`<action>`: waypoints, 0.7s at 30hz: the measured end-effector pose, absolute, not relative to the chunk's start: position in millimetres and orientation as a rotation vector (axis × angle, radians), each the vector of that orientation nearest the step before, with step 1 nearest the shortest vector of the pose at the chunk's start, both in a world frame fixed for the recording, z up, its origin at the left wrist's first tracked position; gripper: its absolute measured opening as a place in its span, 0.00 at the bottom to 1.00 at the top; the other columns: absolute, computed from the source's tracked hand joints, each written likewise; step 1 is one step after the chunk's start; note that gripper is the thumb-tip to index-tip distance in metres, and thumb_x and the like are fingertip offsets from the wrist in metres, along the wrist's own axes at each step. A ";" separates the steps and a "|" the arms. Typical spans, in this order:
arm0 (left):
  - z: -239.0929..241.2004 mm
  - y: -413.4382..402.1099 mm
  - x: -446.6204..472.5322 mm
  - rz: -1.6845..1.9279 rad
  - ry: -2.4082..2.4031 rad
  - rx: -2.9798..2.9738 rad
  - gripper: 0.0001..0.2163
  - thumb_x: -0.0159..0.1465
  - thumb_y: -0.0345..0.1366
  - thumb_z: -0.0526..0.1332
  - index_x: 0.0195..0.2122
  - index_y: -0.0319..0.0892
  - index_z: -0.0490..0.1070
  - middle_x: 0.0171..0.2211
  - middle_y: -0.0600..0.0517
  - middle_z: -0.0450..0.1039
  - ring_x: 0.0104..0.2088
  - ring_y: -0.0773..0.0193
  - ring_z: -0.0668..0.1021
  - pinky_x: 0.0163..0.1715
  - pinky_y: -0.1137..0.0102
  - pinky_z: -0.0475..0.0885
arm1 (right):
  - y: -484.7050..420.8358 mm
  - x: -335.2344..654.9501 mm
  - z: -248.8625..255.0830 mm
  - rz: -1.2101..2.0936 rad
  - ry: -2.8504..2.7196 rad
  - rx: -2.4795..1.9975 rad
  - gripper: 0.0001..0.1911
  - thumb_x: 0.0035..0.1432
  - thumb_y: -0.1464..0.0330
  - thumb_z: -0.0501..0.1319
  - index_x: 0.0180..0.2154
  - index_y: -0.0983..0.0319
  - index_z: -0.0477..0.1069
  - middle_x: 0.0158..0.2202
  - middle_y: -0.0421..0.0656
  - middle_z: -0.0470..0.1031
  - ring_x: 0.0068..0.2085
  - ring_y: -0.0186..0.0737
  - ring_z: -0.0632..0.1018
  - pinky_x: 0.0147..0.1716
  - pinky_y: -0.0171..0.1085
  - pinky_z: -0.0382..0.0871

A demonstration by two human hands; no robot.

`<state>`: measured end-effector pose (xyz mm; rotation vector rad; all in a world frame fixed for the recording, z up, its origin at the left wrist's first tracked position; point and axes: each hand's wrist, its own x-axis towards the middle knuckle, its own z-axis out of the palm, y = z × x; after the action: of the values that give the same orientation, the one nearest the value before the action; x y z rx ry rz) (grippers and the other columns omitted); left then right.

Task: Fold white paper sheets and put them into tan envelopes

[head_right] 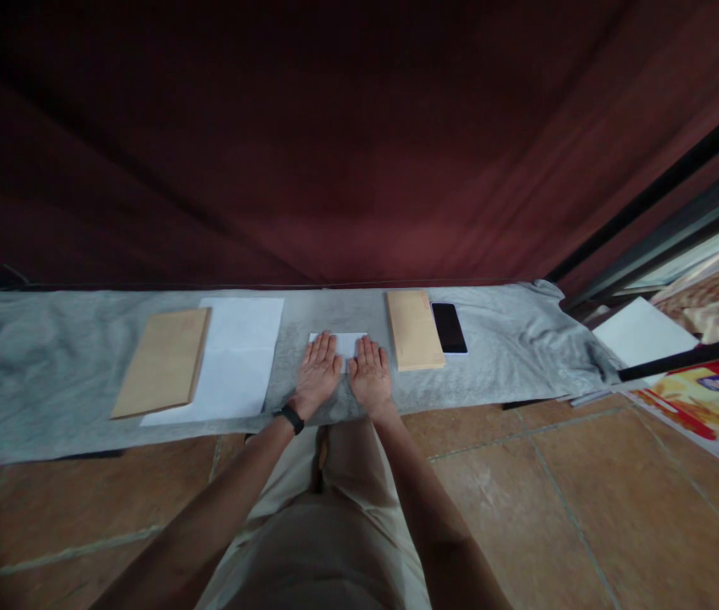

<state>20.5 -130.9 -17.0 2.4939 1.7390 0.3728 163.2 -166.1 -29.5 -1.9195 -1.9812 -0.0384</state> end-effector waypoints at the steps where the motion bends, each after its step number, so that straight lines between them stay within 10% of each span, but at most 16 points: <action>1: -17.7 -130.7 16.6 0.372 1.762 2.487 0.27 0.74 0.38 0.44 0.72 0.30 0.53 0.73 0.39 0.50 0.74 0.53 0.52 0.72 0.55 0.49 | -166.2 163.3 -29.3 -0.035 -1.981 -1.921 0.29 0.75 0.63 0.45 0.70 0.72 0.56 0.70 0.56 0.59 0.70 0.53 0.62 0.68 0.53 0.52; 21: -18.8 -130.6 6.9 0.357 1.773 2.469 0.28 0.72 0.37 0.46 0.72 0.33 0.52 0.73 0.40 0.49 0.74 0.53 0.50 0.72 0.52 0.49 | -147.3 153.0 -19.7 0.031 -2.098 -1.932 0.28 0.74 0.61 0.49 0.69 0.65 0.59 0.72 0.54 0.55 0.71 0.54 0.60 0.69 0.55 0.49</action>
<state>6.9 -130.6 -18.8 2.4688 1.7727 0.3575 153.0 -147.3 -19.7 -1.9324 -2.0979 0.0306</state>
